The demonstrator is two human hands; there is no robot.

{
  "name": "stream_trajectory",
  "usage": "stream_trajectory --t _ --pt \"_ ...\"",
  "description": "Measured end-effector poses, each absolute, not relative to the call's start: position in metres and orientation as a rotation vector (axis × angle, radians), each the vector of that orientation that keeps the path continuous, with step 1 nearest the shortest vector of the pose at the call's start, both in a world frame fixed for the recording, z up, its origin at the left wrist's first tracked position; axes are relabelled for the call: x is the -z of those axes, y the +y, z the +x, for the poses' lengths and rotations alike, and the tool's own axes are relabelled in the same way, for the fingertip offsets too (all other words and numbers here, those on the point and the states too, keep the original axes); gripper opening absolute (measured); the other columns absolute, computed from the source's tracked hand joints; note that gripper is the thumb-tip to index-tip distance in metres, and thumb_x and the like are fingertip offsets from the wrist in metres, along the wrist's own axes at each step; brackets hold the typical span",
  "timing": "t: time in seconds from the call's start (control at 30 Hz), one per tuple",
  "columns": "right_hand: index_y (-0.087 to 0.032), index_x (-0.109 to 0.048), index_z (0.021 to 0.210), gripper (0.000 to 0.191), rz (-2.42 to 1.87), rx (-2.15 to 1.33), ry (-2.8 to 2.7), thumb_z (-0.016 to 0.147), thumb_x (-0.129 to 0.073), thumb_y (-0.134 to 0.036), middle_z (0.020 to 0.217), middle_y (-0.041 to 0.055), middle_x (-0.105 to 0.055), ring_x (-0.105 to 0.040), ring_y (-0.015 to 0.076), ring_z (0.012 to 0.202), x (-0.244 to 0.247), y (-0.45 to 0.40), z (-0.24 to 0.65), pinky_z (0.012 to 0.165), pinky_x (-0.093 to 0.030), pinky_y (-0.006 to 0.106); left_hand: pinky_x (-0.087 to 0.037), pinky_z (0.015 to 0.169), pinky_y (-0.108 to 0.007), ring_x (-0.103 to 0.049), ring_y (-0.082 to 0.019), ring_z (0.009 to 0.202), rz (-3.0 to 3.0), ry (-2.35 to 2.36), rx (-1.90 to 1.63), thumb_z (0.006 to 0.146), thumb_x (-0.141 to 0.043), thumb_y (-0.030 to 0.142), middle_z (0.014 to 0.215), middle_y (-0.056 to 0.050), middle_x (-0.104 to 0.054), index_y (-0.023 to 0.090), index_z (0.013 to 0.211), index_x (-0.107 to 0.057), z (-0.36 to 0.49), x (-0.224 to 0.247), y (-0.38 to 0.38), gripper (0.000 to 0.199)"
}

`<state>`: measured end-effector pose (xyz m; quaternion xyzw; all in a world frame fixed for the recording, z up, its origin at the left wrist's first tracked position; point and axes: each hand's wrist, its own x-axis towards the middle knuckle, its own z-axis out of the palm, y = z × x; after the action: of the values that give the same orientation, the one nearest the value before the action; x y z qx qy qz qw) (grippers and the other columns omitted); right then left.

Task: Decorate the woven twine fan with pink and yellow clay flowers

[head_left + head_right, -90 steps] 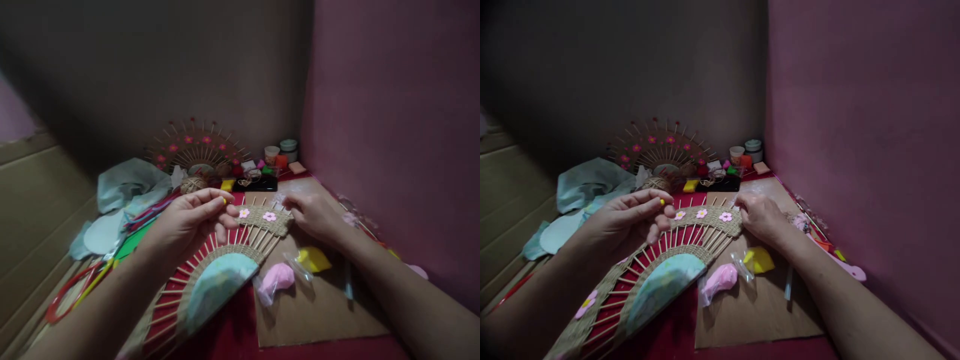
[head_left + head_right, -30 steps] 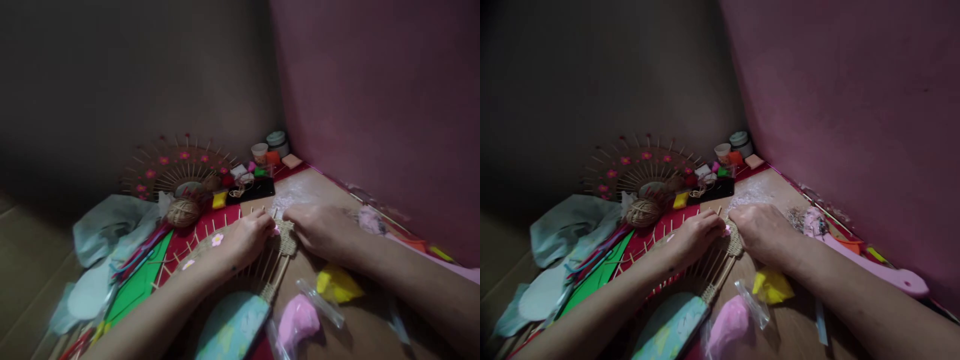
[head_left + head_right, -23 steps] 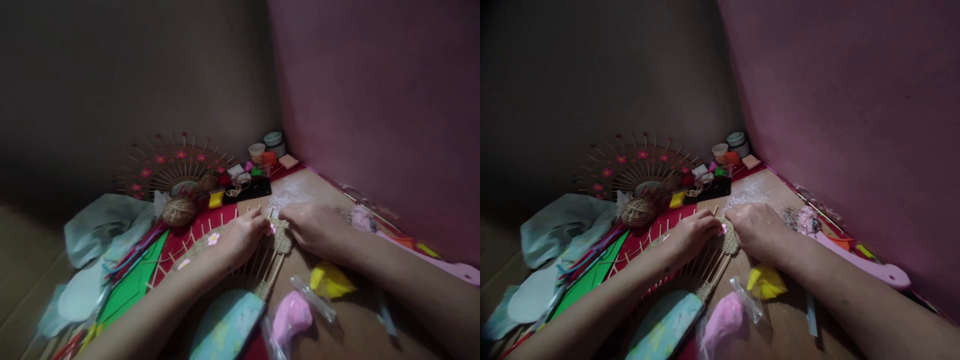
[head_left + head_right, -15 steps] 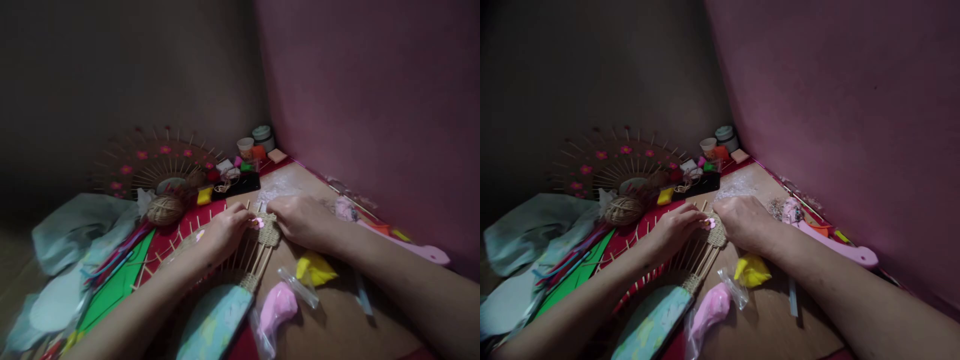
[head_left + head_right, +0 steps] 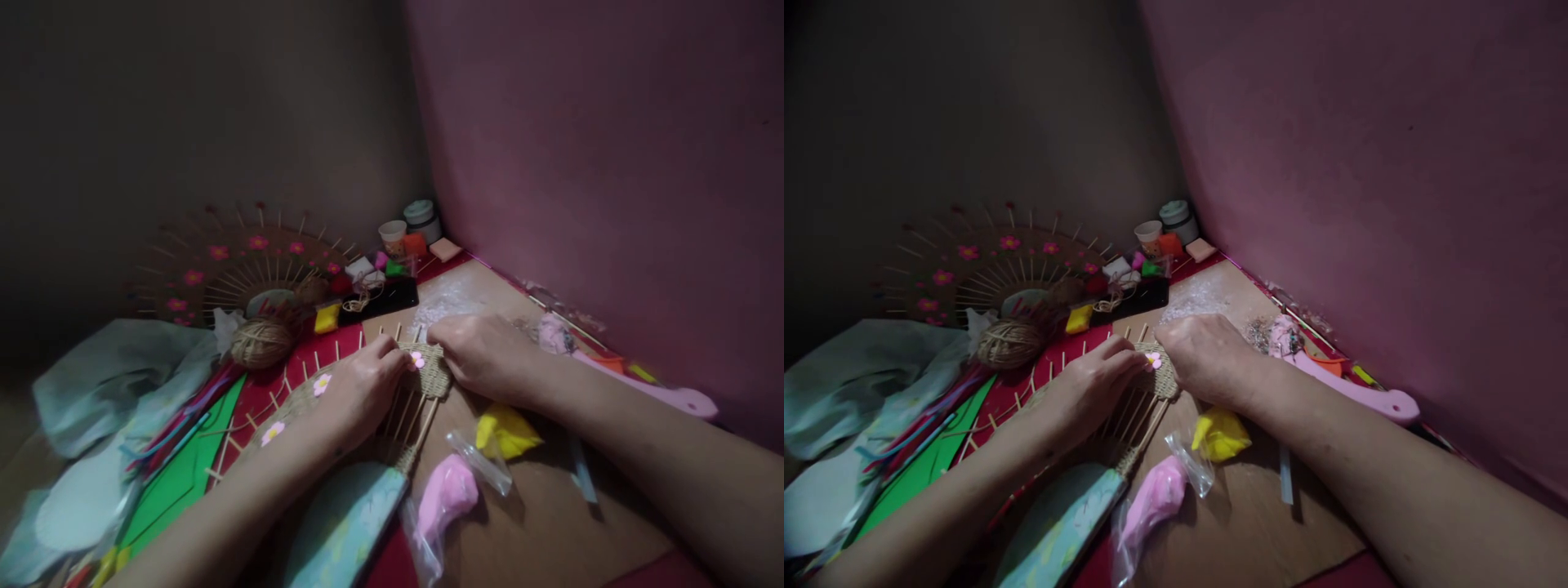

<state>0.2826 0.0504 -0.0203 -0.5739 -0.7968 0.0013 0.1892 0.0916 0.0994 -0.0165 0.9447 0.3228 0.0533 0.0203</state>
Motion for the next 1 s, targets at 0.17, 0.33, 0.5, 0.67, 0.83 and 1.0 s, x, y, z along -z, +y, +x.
stream_trajectory --t 0.17,0.33,0.5,0.67,0.83,1.0 --pt "-0.017 -0.063 0.085 0.018 -1.604 0.001 -2.250 0.075 -0.051 -0.008 0.078 0.0076 -0.070 -0.057 0.0164 0.064 0.017 0.049 0.282 0.054 -0.022 0.029 -0.042 0.061 -0.025 -0.053 -0.013 0.069 2.937 0.978 -0.128 0.094 -0.036 0.020 0.087 -0.004 -0.055 0.016 0.090 -0.062 0.091 0.013 0.100 0.027" --pt "-0.017 -0.063 0.087 0.019 -1.597 0.007 -2.247 0.076 -0.050 -0.009 0.080 0.0081 -0.070 -0.059 0.0174 0.066 0.019 0.049 0.282 0.054 -0.023 0.029 -0.043 0.063 -0.025 -0.053 -0.013 0.072 2.924 0.974 -0.284 0.095 -0.036 0.023 0.089 -0.004 -0.054 0.018 0.096 -0.062 0.087 0.011 0.099 0.026" --pt "-0.017 -0.064 0.088 0.020 -1.586 0.008 -2.252 0.076 -0.051 -0.008 0.082 0.0086 -0.071 -0.060 0.0180 0.068 0.019 0.049 0.283 0.055 -0.025 0.029 -0.039 0.057 -0.025 -0.047 -0.012 0.065 3.023 0.975 -0.105 0.097 -0.033 0.029 0.086 -0.004 -0.051 0.018 0.102 -0.060 0.090 0.009 0.089 0.030" --pt "-0.016 -0.065 0.090 0.021 -1.592 0.010 -2.249 0.076 -0.052 -0.008 0.083 0.0084 -0.071 -0.062 0.0188 0.071 0.021 0.050 0.283 0.055 -0.026 0.029 -0.036 0.058 -0.026 -0.045 -0.013 0.066 3.068 0.951 -0.014 0.097 -0.032 0.029 0.086 -0.005 -0.050 0.017 0.108 -0.060 0.092 0.010 0.085 0.032" --pt "-0.017 -0.065 0.089 0.020 -1.600 0.011 -2.250 0.076 -0.053 -0.008 0.082 0.0084 -0.071 -0.060 0.0177 0.067 0.021 0.050 0.283 0.054 -0.025 0.029 -0.037 0.060 -0.027 -0.046 -0.014 0.068 3.044 0.935 0.027 0.097 -0.031 0.029 0.085 -0.005 -0.049 0.016 0.101 -0.062 0.094 0.008 0.087 0.034" --pt "-0.016 -0.064 0.087 0.019 -1.597 0.009 -2.258 0.076 -0.052 -0.008 0.079 0.0086 -0.070 -0.058 0.0166 0.065 0.018 0.050 0.282 0.054 -0.023 0.029 -0.042 0.064 -0.028 -0.048 -0.014 0.072 2.954 0.968 -0.104 0.097 -0.031 0.030 0.089 -0.006 -0.049 0.017 0.107 -0.060 0.092 0.007 0.088 0.034"
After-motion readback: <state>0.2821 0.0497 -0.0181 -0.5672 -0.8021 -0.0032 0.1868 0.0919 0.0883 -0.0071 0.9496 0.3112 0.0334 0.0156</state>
